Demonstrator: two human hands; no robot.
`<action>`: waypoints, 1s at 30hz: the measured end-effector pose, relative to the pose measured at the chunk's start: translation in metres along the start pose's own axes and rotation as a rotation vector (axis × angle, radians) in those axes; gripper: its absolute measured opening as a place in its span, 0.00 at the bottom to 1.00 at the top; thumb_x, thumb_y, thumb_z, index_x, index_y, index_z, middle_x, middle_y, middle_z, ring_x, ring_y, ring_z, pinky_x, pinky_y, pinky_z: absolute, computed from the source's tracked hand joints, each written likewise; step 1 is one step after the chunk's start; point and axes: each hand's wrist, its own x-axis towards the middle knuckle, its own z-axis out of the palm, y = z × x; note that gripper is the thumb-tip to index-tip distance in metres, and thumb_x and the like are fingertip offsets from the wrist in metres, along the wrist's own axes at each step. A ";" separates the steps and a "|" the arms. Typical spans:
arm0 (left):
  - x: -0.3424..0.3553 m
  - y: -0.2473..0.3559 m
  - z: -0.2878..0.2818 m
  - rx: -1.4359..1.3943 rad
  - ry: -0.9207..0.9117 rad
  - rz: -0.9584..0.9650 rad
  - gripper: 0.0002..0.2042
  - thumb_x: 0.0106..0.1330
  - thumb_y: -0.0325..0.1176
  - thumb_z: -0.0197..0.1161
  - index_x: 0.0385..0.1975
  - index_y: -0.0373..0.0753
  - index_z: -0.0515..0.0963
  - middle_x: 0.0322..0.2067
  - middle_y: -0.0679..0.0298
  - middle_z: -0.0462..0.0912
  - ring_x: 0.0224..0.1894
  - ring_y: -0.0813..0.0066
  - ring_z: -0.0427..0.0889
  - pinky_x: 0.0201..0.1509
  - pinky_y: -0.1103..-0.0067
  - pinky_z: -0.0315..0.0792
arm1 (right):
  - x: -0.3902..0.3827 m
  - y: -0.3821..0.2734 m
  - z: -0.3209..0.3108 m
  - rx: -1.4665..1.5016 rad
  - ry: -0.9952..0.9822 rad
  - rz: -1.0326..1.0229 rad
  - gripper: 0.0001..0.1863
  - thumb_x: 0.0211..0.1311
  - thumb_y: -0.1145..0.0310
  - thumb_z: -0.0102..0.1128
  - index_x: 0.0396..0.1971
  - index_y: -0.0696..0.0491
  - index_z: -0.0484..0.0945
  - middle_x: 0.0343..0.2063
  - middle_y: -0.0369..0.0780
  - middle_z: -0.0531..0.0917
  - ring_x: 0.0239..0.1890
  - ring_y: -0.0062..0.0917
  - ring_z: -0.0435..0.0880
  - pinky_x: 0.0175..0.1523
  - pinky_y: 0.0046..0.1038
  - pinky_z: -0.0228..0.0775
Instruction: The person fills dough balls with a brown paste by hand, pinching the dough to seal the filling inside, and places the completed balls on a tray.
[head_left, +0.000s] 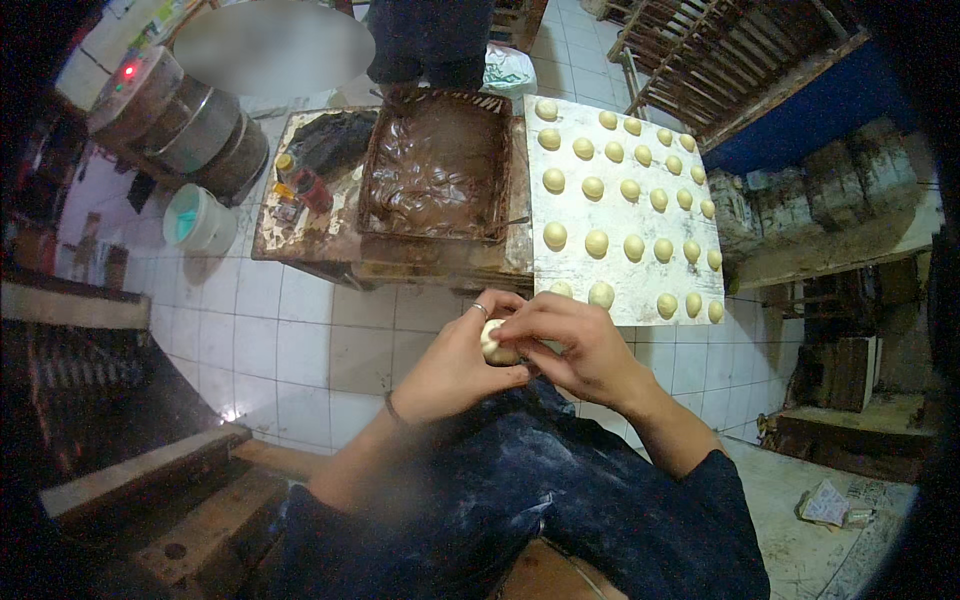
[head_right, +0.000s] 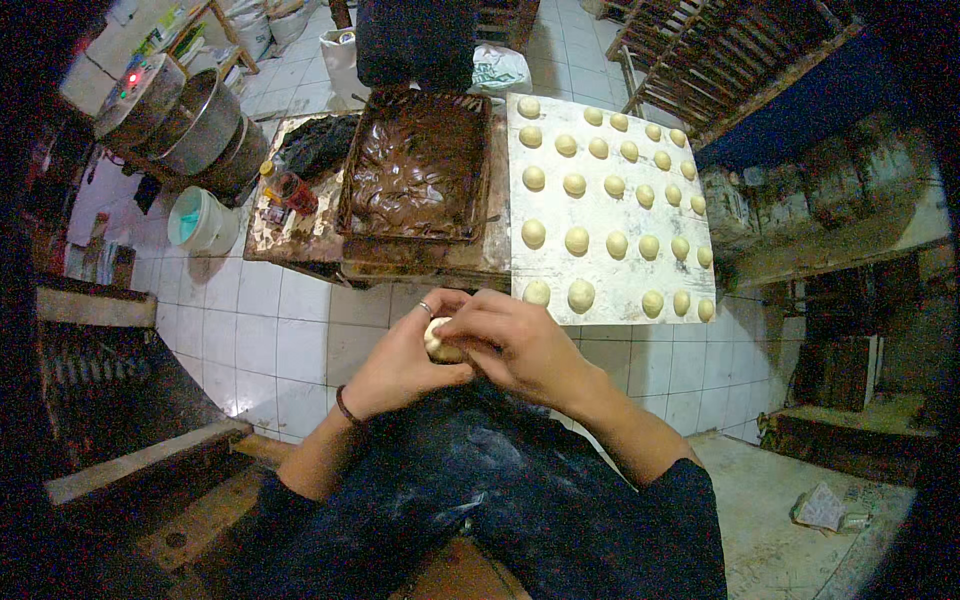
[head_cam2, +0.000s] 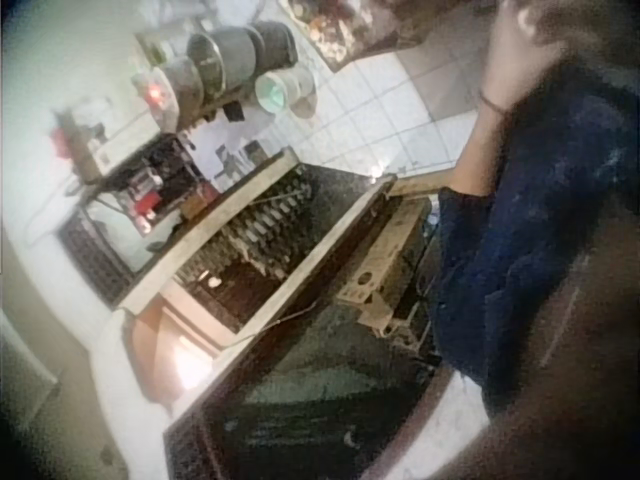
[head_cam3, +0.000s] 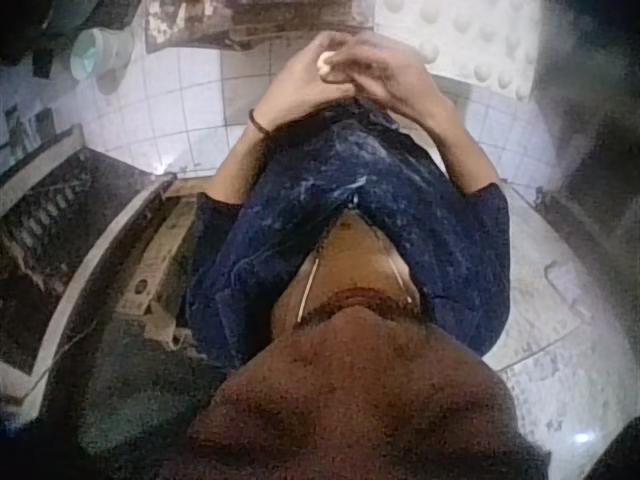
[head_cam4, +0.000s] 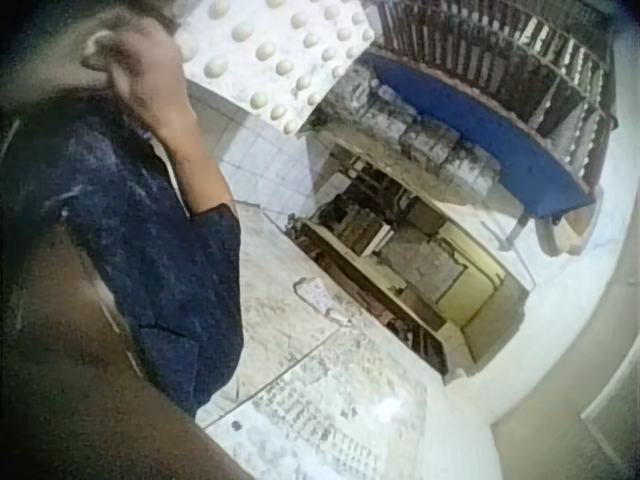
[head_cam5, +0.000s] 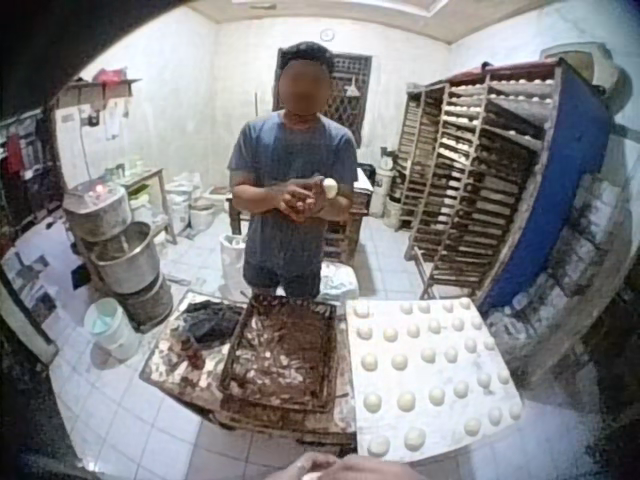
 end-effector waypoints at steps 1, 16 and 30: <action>0.000 0.004 0.004 0.085 0.066 0.055 0.26 0.54 0.29 0.73 0.53 0.35 0.70 0.44 0.58 0.81 0.47 0.72 0.81 0.51 0.75 0.75 | 0.002 0.000 -0.002 0.022 -0.003 0.102 0.15 0.56 0.78 0.69 0.45 0.54 0.86 0.44 0.39 0.85 0.44 0.29 0.85 0.49 0.28 0.79; 0.001 -0.002 -0.004 0.065 -0.023 0.036 0.26 0.54 0.34 0.74 0.52 0.36 0.71 0.45 0.56 0.83 0.48 0.70 0.82 0.54 0.73 0.75 | 0.004 -0.001 -0.003 -0.003 -0.010 -0.053 0.11 0.57 0.74 0.68 0.41 0.54 0.85 0.39 0.42 0.86 0.42 0.35 0.86 0.47 0.32 0.78; 0.010 -0.009 0.015 0.326 0.154 0.193 0.16 0.54 0.31 0.69 0.42 0.35 0.76 0.38 0.47 0.82 0.40 0.45 0.82 0.43 0.66 0.76 | 0.000 -0.001 0.000 -0.015 0.036 0.006 0.11 0.54 0.77 0.69 0.39 0.54 0.84 0.37 0.42 0.85 0.42 0.36 0.85 0.48 0.33 0.78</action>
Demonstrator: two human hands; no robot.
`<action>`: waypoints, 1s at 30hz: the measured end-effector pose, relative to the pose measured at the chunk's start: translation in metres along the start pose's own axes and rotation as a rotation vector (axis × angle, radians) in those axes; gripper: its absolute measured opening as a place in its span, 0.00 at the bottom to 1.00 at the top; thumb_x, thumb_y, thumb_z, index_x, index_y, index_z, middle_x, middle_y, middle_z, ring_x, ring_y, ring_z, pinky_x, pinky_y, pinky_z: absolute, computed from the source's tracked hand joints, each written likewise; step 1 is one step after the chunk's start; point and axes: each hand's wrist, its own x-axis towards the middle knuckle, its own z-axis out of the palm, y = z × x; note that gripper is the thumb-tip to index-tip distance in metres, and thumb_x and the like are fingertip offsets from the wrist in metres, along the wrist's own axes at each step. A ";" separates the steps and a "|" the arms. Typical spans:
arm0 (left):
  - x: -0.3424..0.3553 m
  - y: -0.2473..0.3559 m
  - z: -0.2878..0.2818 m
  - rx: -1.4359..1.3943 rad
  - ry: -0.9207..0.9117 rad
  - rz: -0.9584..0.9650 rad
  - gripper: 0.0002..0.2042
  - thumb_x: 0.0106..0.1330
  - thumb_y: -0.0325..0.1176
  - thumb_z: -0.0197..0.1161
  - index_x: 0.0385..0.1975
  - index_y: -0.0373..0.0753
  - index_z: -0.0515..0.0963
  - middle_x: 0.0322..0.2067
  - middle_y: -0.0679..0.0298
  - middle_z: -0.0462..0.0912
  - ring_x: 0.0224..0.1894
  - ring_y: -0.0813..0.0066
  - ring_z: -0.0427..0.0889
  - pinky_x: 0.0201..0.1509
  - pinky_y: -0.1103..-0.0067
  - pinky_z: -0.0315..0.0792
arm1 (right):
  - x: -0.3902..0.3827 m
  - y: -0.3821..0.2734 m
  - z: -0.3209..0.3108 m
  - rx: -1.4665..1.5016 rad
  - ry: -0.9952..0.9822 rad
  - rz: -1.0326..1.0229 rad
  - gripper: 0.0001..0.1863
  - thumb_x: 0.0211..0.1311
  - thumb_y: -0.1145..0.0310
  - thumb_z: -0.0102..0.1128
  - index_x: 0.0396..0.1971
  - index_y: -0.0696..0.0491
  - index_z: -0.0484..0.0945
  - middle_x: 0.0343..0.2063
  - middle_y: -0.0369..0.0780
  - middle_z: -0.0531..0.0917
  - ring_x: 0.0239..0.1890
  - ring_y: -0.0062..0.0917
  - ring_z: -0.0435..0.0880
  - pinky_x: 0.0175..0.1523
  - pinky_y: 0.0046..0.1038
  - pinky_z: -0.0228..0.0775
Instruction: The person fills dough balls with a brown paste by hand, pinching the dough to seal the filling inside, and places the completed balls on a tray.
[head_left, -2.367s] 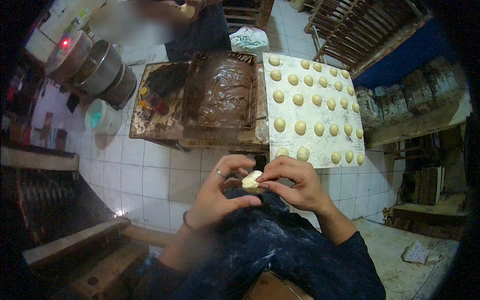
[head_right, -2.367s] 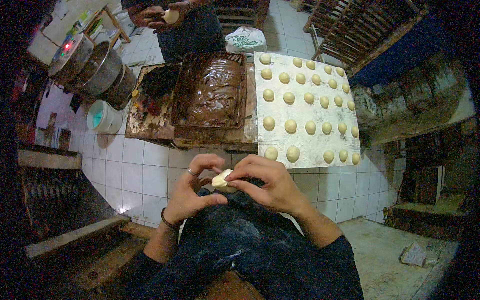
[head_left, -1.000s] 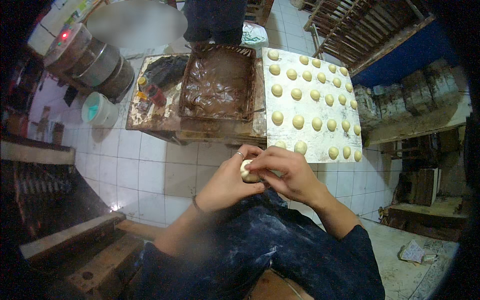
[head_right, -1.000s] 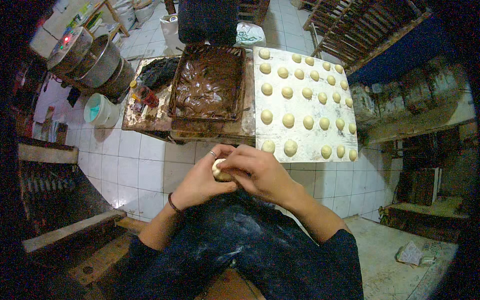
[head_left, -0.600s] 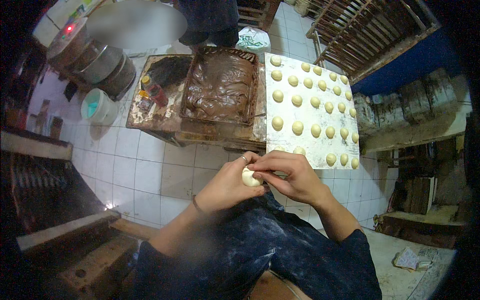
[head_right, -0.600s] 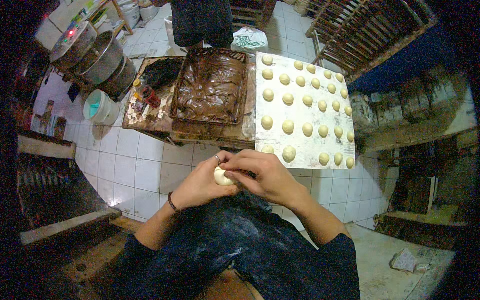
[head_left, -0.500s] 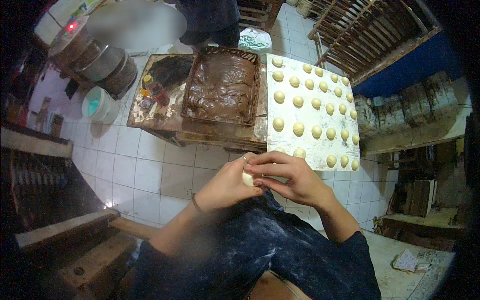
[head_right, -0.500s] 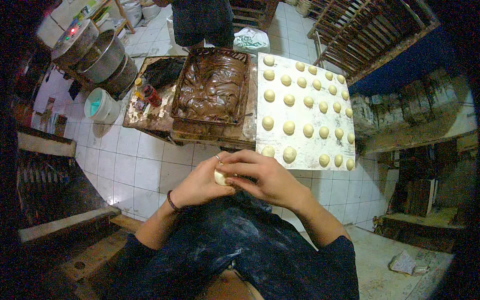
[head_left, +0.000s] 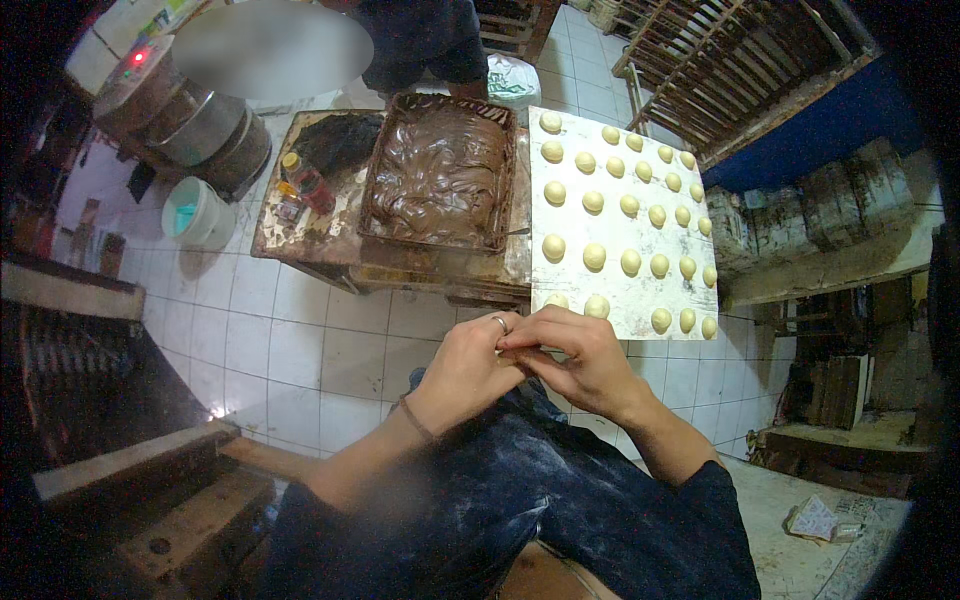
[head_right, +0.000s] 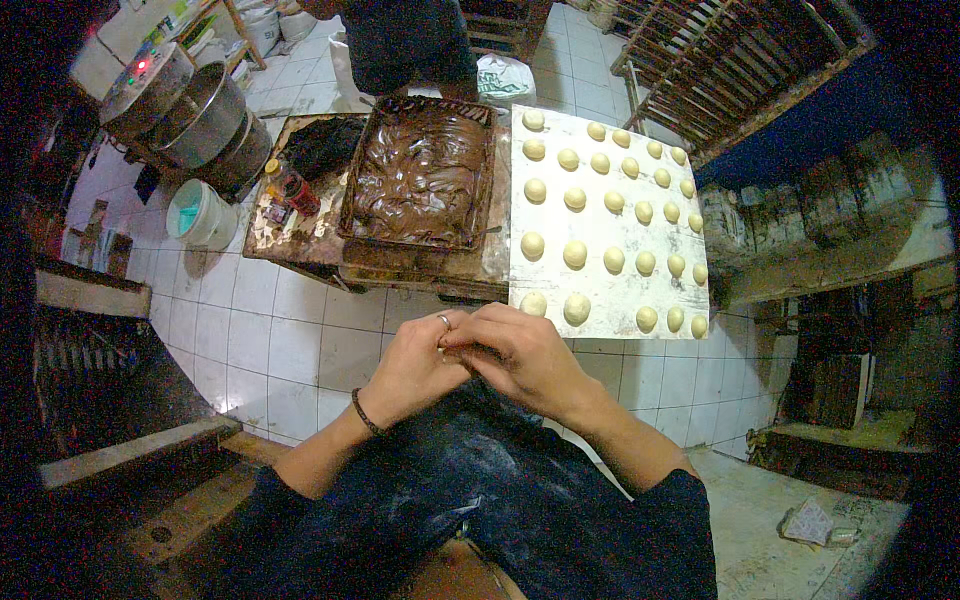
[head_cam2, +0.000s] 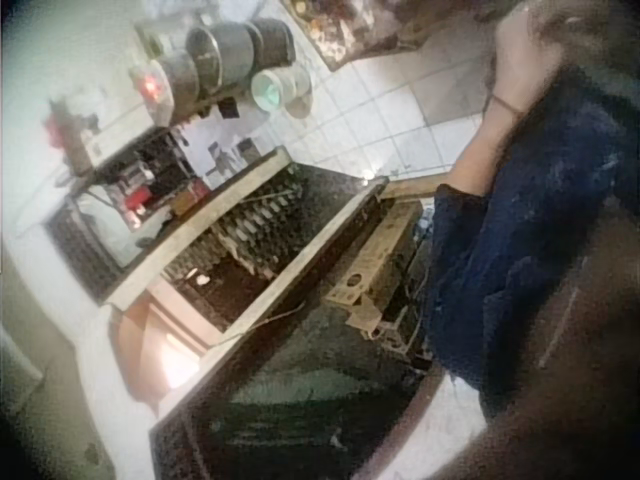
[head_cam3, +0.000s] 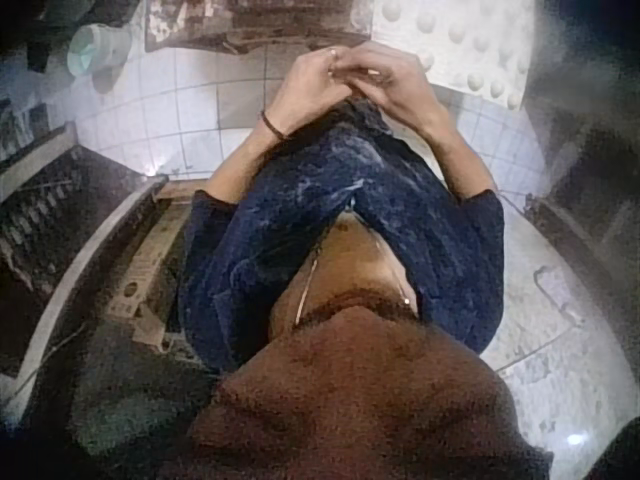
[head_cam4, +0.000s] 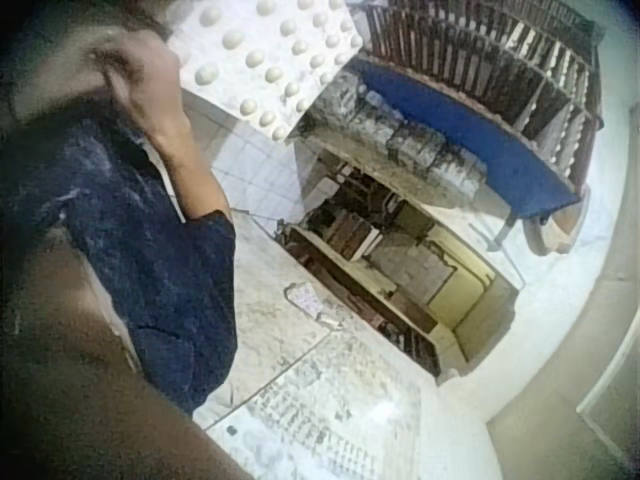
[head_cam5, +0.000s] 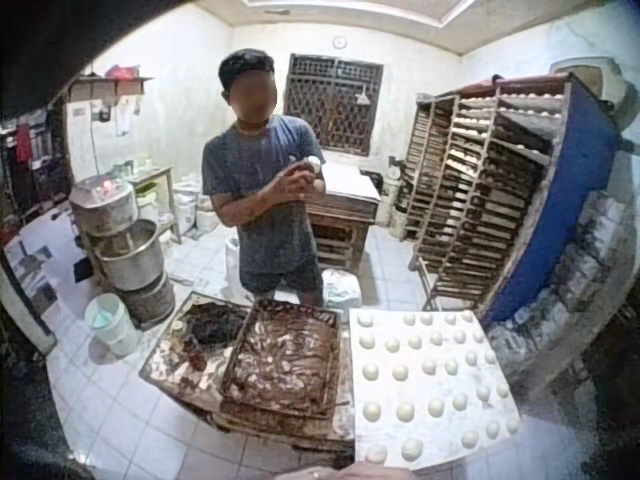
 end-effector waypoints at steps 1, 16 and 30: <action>0.000 -0.005 0.001 0.012 -0.017 -0.003 0.15 0.54 0.31 0.68 0.41 0.35 0.77 0.37 0.47 0.82 0.40 0.44 0.81 0.42 0.66 0.76 | -0.001 0.000 0.000 -0.001 0.014 -0.011 0.11 0.54 0.77 0.69 0.39 0.54 0.84 0.37 0.42 0.85 0.42 0.36 0.85 0.48 0.33 0.78; 0.023 0.011 0.001 -1.283 0.171 -0.051 0.25 0.80 0.48 0.42 0.25 0.37 0.72 0.65 0.49 0.71 0.67 0.59 0.70 0.72 0.65 0.61 | 0.003 0.005 0.041 0.725 0.360 0.194 0.25 0.57 0.78 0.72 0.53 0.56 0.70 0.47 0.38 0.79 0.51 0.23 0.80 0.57 0.25 0.75; 0.017 0.003 0.001 -0.765 0.225 0.255 0.21 0.77 0.46 0.51 0.39 0.32 0.83 0.58 0.48 0.78 0.71 0.56 0.64 0.70 0.62 0.62 | -0.005 0.006 0.037 0.804 0.288 0.175 0.22 0.64 0.74 0.67 0.55 0.58 0.71 0.50 0.38 0.78 0.55 0.24 0.78 0.61 0.27 0.71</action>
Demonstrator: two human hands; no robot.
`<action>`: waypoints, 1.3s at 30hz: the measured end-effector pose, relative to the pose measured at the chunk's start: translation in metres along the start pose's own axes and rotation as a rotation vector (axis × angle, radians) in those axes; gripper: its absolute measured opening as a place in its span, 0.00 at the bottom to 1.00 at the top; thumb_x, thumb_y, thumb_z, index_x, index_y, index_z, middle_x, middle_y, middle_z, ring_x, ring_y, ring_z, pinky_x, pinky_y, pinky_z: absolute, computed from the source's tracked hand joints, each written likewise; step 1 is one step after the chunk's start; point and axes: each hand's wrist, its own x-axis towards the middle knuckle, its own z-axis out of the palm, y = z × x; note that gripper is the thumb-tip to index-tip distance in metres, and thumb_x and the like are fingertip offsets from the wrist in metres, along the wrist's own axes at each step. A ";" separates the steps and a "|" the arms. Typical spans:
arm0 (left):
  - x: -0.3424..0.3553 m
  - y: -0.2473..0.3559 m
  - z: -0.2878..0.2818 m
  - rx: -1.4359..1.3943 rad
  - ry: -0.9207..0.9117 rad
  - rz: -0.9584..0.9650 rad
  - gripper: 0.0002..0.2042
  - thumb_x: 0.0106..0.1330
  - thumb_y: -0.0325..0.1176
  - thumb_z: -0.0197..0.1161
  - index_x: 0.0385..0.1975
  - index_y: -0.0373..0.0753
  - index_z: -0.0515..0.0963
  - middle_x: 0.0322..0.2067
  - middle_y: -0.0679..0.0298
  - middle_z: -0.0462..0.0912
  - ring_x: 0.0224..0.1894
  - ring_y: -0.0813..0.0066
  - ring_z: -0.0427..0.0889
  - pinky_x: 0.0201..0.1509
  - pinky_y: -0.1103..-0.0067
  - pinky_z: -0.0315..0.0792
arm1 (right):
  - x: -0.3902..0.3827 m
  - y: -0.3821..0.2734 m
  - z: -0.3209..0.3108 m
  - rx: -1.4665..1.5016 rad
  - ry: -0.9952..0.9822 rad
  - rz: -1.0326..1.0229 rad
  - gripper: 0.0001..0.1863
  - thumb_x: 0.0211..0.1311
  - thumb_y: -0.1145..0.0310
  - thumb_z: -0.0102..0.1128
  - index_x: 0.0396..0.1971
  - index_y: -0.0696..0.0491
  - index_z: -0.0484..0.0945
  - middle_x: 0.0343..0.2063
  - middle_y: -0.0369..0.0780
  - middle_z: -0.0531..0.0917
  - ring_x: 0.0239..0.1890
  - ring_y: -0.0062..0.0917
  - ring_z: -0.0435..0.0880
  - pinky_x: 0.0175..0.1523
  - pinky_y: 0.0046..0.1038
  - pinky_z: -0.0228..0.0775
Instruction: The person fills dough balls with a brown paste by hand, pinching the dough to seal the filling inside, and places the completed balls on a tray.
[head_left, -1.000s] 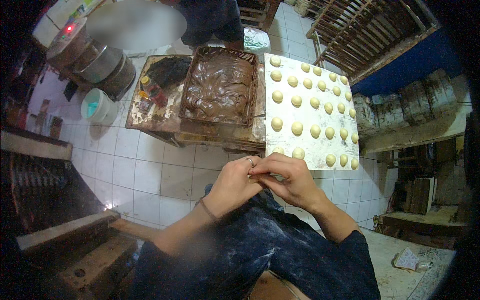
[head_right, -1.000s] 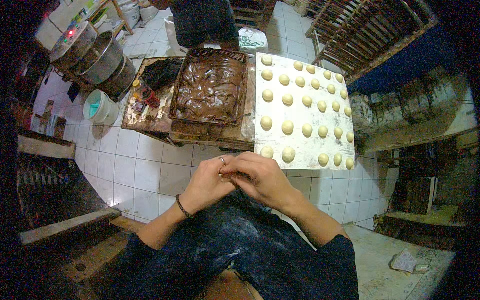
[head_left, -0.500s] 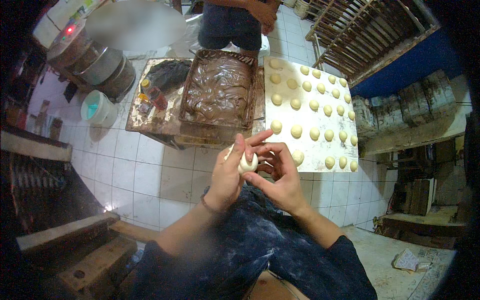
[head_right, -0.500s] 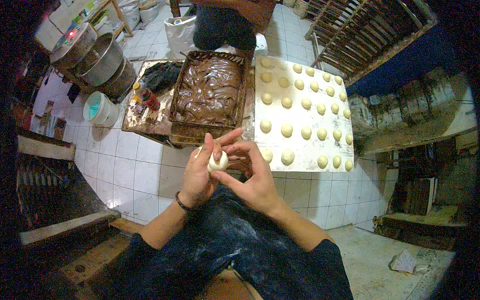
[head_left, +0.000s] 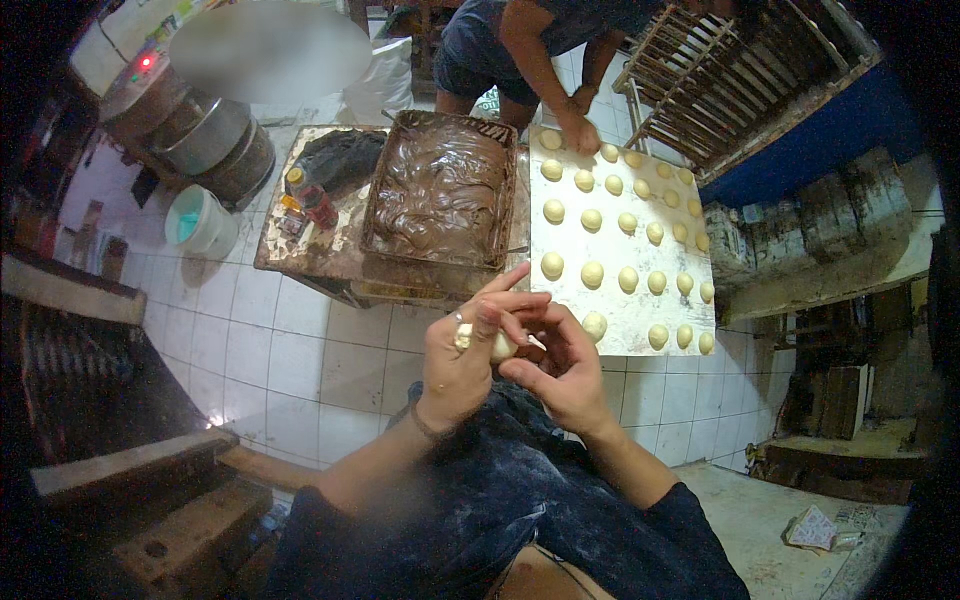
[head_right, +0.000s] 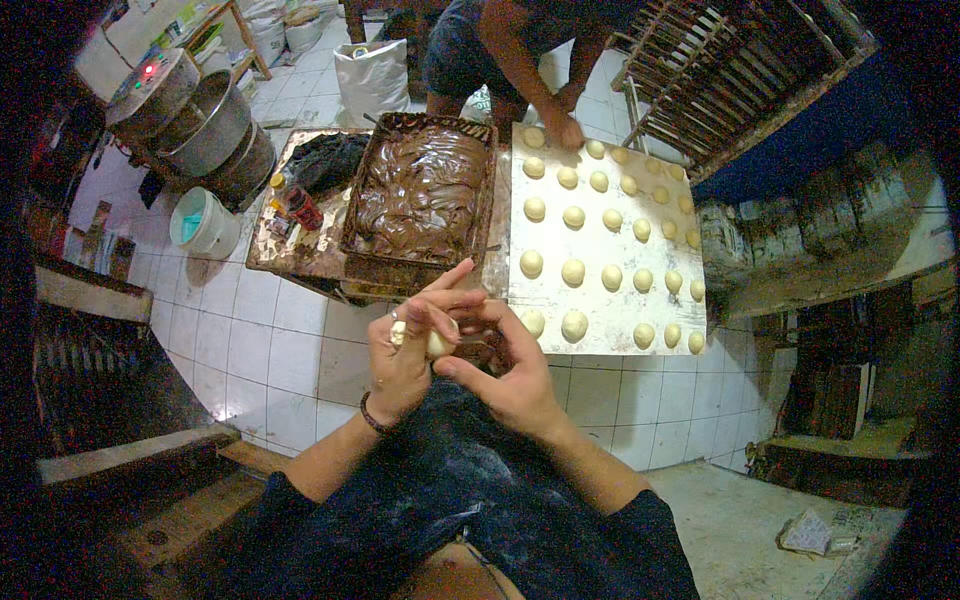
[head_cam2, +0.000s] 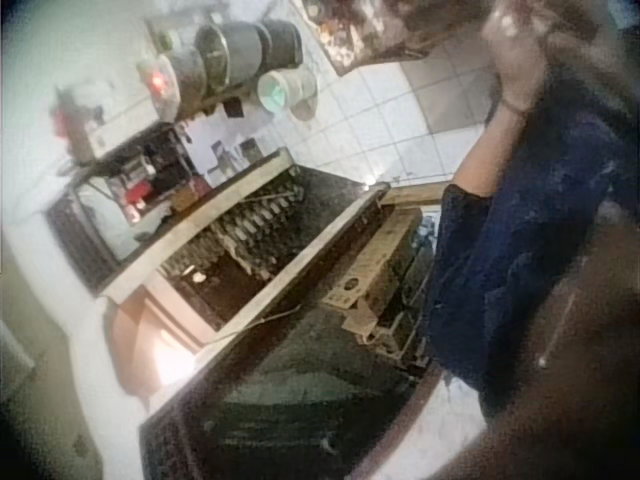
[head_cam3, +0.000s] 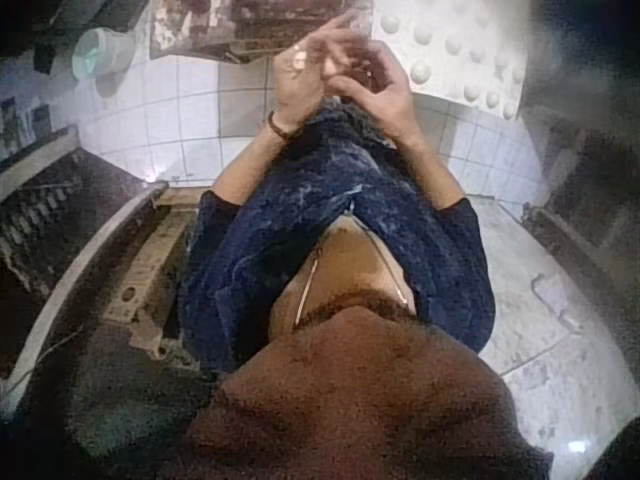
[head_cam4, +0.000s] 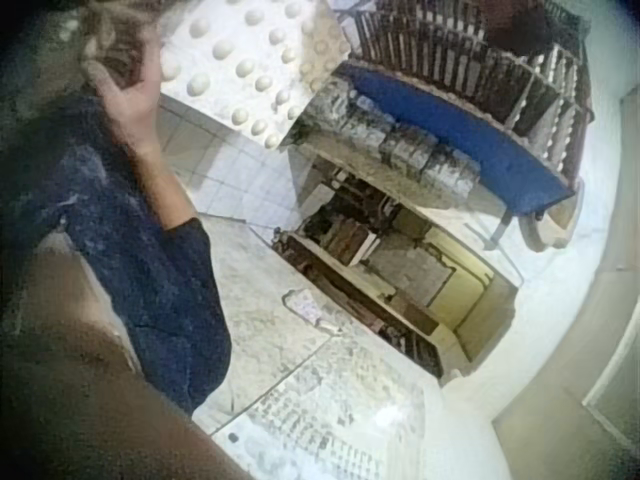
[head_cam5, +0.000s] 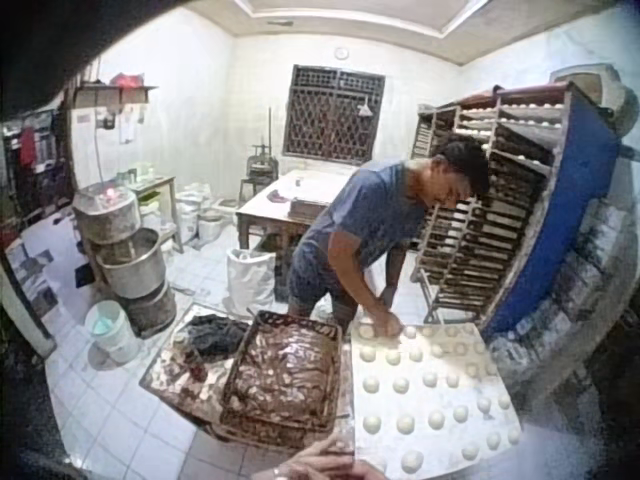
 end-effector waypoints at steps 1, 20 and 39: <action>0.004 0.003 0.002 0.092 -0.041 0.035 0.22 0.77 0.47 0.51 0.40 0.32 0.83 0.60 0.48 0.77 0.71 0.56 0.63 0.71 0.62 0.61 | 0.000 0.000 0.001 -0.056 0.038 0.004 0.22 0.62 0.77 0.68 0.54 0.58 0.70 0.50 0.38 0.78 0.55 0.24 0.79 0.62 0.28 0.71; -0.019 -0.028 0.012 -0.432 0.428 -0.275 0.13 0.81 0.41 0.43 0.48 0.38 0.70 0.45 0.62 0.76 0.48 0.75 0.75 0.56 0.77 0.69 | 0.017 0.002 -0.014 -0.821 -0.088 -0.366 0.15 0.56 0.76 0.69 0.45 0.56 0.83 0.38 0.42 0.83 0.42 0.35 0.82 0.48 0.33 0.76; -0.022 -0.058 0.024 -0.237 0.241 -0.725 0.25 0.78 0.42 0.50 0.70 0.39 0.61 0.56 0.64 0.74 0.55 0.78 0.74 0.58 0.77 0.70 | -0.022 0.066 -0.074 -0.558 0.032 0.116 0.26 0.71 0.60 0.55 0.65 0.55 0.70 0.52 0.47 0.70 0.57 0.39 0.70 0.64 0.35 0.63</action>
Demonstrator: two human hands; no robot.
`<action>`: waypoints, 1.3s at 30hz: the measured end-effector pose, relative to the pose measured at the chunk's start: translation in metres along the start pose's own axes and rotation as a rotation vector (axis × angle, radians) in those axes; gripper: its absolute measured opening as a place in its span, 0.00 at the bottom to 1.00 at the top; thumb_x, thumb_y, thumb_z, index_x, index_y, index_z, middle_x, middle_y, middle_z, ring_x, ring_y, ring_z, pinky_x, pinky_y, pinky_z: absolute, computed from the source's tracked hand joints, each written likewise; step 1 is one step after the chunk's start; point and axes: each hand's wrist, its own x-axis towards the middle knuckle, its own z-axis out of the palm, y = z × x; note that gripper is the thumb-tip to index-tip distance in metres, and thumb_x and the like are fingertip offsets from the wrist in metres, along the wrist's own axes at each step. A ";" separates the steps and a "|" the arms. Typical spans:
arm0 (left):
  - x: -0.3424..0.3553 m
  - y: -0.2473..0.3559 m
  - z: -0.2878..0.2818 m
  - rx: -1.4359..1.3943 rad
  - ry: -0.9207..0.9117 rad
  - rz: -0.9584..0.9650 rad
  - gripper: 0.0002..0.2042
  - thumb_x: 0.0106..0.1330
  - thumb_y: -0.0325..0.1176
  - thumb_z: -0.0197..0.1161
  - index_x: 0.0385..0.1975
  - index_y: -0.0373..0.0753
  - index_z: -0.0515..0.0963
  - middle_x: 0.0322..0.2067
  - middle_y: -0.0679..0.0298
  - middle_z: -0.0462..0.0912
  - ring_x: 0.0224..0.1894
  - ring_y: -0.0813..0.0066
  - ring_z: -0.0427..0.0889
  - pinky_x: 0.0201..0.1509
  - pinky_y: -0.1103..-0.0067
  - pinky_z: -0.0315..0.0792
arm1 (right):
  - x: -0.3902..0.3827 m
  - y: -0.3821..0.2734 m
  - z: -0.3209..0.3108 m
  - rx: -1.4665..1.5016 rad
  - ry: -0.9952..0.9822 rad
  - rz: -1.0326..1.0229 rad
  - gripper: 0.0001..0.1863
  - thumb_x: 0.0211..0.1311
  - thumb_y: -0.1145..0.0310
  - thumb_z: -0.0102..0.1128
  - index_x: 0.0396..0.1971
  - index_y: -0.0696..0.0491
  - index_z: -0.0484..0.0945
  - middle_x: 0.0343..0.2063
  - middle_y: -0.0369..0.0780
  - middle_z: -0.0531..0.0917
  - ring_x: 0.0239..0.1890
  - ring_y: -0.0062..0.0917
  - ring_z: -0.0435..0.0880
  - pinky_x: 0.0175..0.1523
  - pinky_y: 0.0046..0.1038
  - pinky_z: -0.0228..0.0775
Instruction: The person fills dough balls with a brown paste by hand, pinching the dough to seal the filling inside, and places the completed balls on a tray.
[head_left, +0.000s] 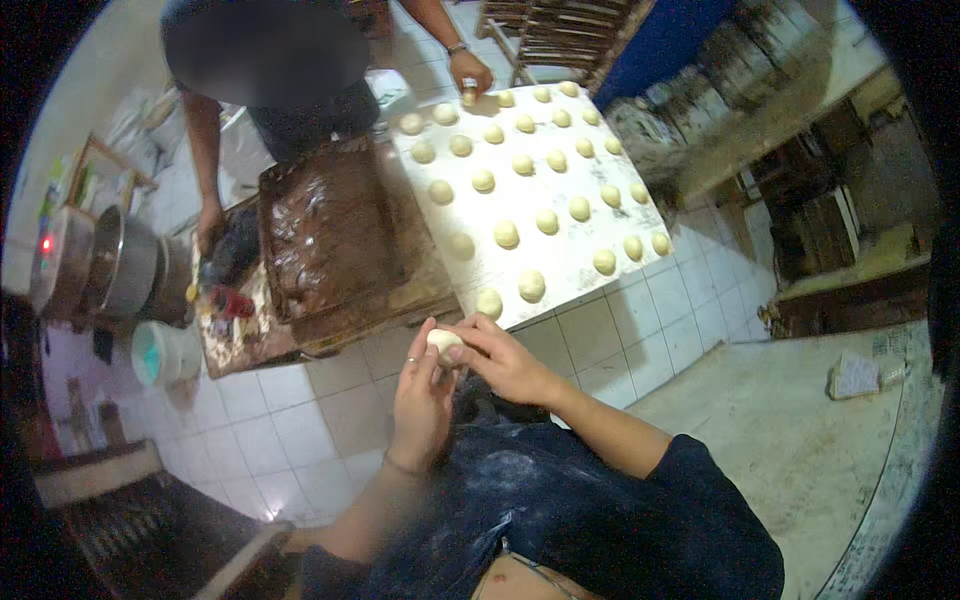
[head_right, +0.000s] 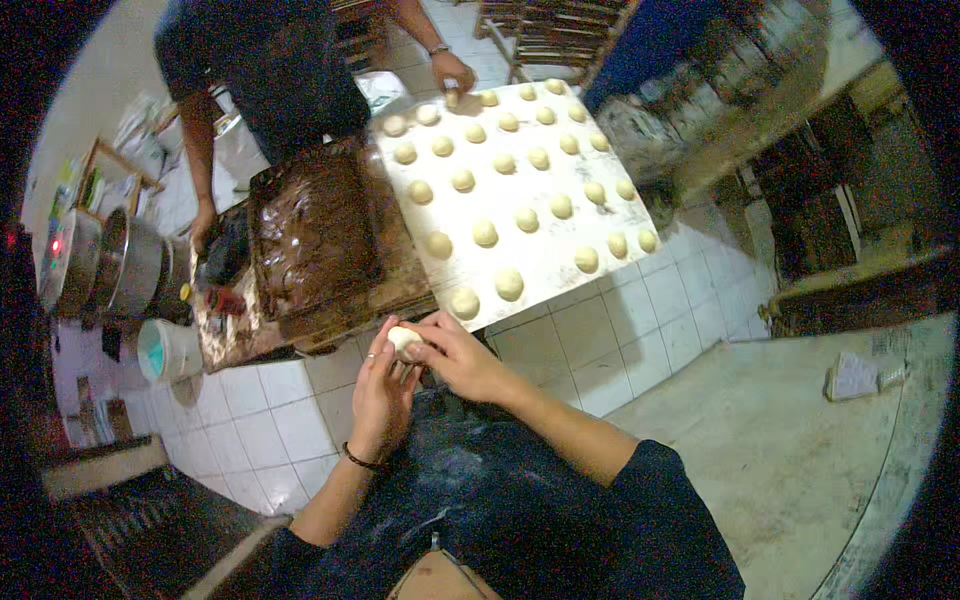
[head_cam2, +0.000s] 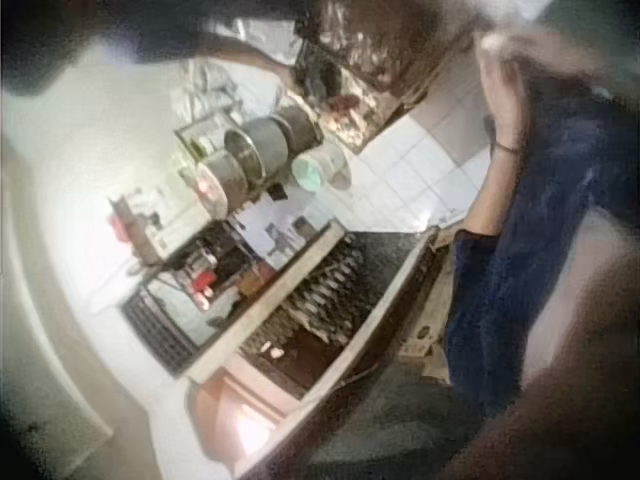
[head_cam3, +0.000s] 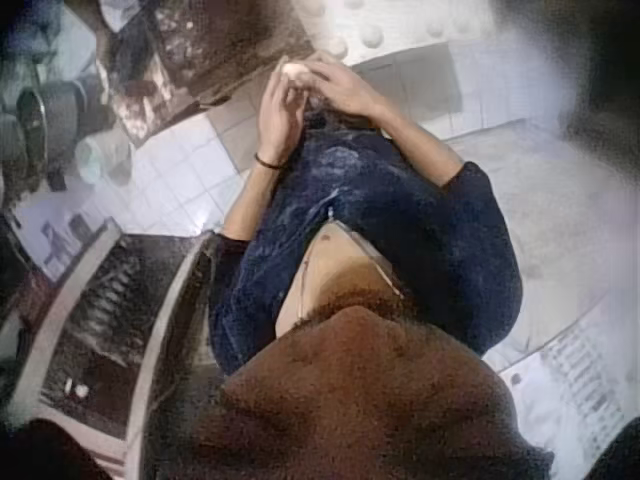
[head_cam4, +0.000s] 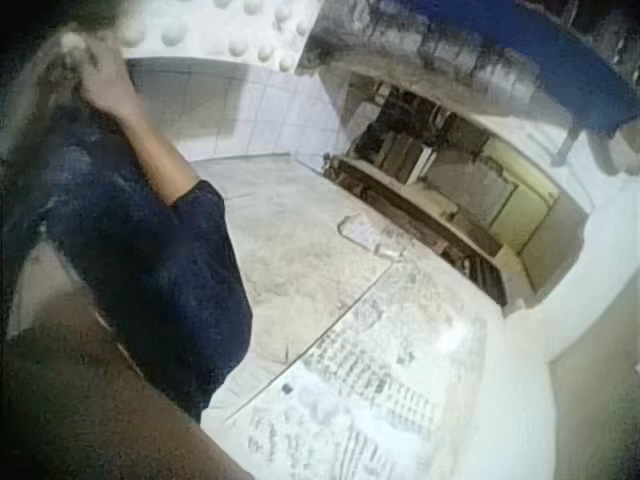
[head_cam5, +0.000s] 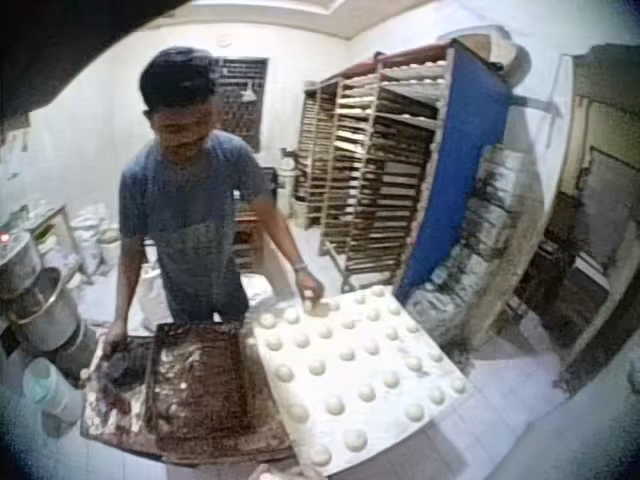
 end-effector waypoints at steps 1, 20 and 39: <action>0.006 -0.003 -0.009 0.100 -0.044 -0.020 0.25 0.77 0.40 0.53 0.69 0.39 0.61 0.55 0.65 0.76 0.54 0.78 0.75 0.56 0.78 0.71 | -0.003 0.005 -0.007 0.111 -0.027 0.073 0.27 0.70 0.61 0.57 0.66 0.54 0.69 0.52 0.46 0.71 0.57 0.39 0.71 0.64 0.35 0.64; 0.051 -0.039 -0.178 0.836 0.146 -0.226 0.14 0.74 0.39 0.59 0.52 0.40 0.77 0.46 0.66 0.82 0.45 0.78 0.81 0.45 0.81 0.75 | -0.002 0.208 -0.130 -0.718 0.663 0.277 0.26 0.61 0.58 0.66 0.58 0.51 0.76 0.55 0.45 0.74 0.63 0.40 0.66 0.64 0.43 0.61; -0.025 -0.124 -0.428 1.171 0.201 -0.089 0.13 0.72 0.39 0.61 0.47 0.38 0.80 0.39 0.68 0.84 0.34 0.79 0.78 0.39 0.81 0.74 | 0.036 0.215 -0.139 -0.682 0.689 0.240 0.32 0.76 0.53 0.44 0.72 0.53 0.55 0.71 0.46 0.61 0.75 0.40 0.55 0.76 0.51 0.41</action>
